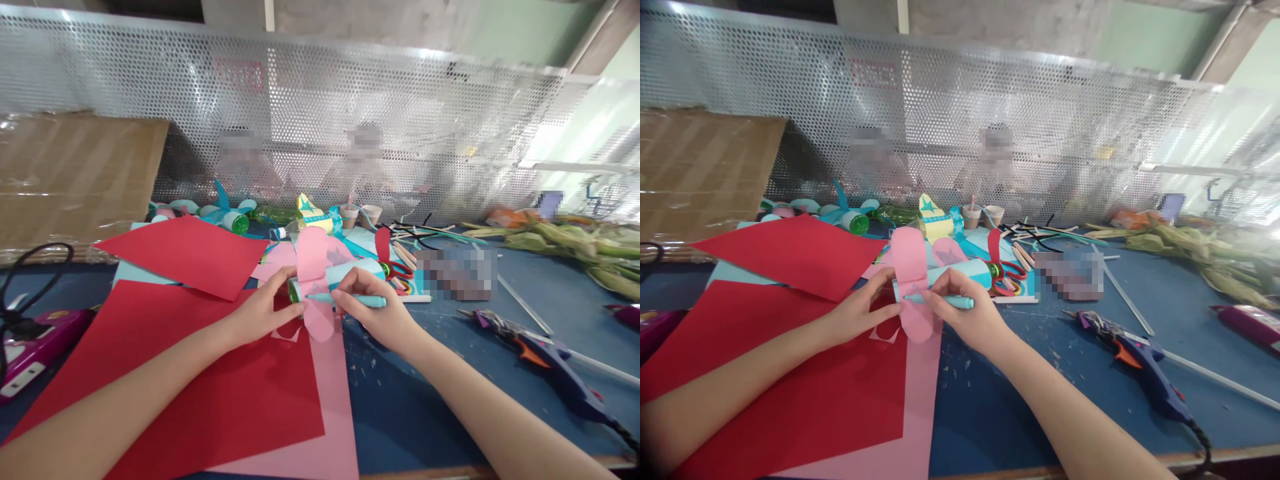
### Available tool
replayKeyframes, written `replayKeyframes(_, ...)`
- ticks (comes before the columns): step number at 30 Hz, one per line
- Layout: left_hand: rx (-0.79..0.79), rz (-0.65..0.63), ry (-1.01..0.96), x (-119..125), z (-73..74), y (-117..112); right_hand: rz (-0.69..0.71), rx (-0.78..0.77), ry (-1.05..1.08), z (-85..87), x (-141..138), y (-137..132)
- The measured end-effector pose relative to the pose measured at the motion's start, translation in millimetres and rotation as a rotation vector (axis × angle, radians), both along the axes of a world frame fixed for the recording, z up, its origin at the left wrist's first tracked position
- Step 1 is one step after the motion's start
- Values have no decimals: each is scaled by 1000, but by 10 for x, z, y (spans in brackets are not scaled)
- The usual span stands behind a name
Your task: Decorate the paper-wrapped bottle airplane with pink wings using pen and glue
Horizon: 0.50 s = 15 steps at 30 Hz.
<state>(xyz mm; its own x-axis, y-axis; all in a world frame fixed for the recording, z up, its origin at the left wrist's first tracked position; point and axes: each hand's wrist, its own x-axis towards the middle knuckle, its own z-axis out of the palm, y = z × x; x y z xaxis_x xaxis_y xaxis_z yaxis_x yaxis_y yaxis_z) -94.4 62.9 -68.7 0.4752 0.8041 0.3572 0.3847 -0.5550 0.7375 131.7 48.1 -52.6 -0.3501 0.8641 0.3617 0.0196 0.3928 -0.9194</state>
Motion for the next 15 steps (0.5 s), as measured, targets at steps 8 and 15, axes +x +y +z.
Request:
replayKeyframes(8, 5, -2, -2, -5, -8, -1, -5, 6, 13, 1, -5, 2)
replayKeyframes(15, -1, 11, -2, 2, -4, -4, -14, 3, -4, 6, 4, 7)
